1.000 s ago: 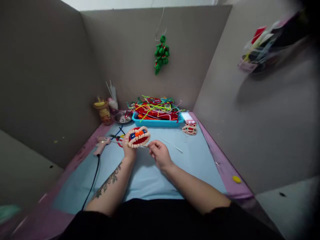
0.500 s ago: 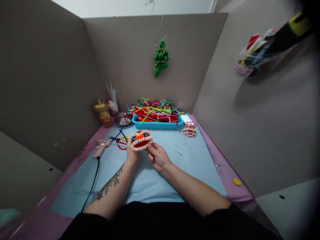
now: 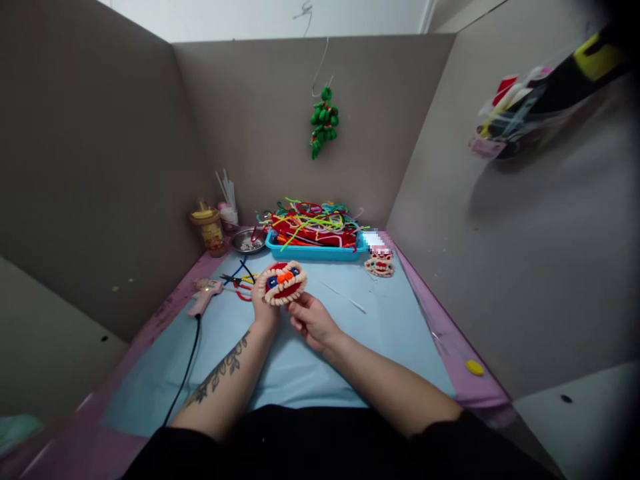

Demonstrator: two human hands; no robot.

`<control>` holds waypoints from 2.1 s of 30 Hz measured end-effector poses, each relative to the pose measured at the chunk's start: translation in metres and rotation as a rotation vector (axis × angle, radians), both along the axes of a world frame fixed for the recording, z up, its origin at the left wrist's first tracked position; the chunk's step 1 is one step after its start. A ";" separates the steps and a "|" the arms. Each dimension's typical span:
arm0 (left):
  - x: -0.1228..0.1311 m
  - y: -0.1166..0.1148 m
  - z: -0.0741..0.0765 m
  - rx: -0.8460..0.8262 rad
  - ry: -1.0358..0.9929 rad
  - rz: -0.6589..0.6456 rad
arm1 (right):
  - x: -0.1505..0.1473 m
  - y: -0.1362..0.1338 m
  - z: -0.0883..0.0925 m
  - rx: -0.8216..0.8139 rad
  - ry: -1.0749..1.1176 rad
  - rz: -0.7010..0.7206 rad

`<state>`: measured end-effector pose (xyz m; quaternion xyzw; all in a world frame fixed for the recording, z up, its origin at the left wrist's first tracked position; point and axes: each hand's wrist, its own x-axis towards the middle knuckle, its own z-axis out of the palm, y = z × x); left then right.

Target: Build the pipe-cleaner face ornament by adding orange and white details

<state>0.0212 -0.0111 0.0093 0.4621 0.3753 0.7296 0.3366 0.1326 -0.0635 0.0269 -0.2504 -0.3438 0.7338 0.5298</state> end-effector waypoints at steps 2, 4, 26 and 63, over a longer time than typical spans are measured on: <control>0.001 -0.004 0.005 0.010 0.049 0.040 | -0.004 -0.002 -0.001 0.019 -0.012 -0.018; 0.003 -0.008 0.011 0.002 0.081 0.057 | -0.007 -0.003 -0.002 0.031 -0.025 -0.034; 0.006 -0.013 0.017 0.062 0.214 0.078 | -0.009 -0.004 -0.002 0.025 -0.053 -0.053; 0.008 -0.014 0.018 0.016 0.114 0.027 | -0.009 -0.002 -0.004 0.022 -0.064 -0.058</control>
